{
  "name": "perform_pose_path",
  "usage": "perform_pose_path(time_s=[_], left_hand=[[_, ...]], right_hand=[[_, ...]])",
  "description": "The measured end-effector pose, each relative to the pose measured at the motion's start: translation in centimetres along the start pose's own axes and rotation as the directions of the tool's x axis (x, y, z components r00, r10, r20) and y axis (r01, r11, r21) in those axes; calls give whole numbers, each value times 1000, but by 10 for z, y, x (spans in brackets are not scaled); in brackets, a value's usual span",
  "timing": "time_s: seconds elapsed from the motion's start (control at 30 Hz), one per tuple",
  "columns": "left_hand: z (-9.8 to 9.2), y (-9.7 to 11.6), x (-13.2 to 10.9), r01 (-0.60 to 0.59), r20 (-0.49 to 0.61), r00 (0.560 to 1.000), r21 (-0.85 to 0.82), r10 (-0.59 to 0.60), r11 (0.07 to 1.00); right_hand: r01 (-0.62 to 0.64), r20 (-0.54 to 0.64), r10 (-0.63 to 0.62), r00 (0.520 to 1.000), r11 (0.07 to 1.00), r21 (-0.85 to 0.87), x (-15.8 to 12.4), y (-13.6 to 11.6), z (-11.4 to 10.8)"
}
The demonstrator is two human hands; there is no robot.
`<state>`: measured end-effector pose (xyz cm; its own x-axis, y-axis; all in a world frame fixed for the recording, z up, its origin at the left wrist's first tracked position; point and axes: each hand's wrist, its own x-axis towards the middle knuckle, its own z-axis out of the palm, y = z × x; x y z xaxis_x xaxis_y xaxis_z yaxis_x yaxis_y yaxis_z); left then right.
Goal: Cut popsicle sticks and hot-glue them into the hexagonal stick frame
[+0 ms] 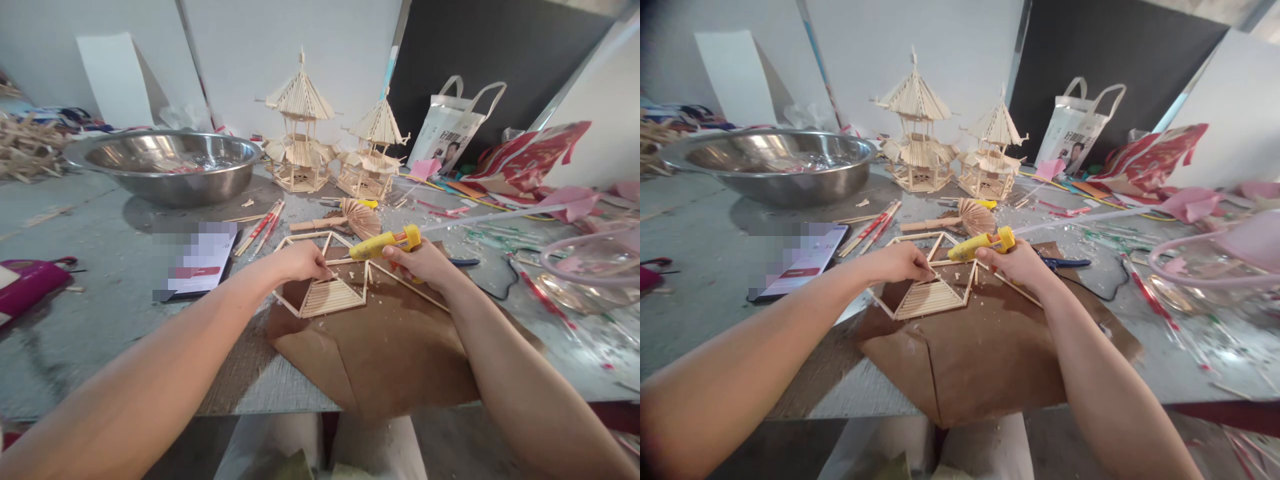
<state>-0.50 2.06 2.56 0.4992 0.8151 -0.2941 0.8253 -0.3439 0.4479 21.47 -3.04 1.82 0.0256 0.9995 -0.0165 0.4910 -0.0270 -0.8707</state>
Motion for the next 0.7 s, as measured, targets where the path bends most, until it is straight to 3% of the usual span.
perform_pose_path(time_s=[0.7], left_hand=[[2, 1, -1, 42, 20, 999, -17, -42, 999]], right_hand=[[3, -15, -3, 1000, 1000, -10, -1, 0, 2]])
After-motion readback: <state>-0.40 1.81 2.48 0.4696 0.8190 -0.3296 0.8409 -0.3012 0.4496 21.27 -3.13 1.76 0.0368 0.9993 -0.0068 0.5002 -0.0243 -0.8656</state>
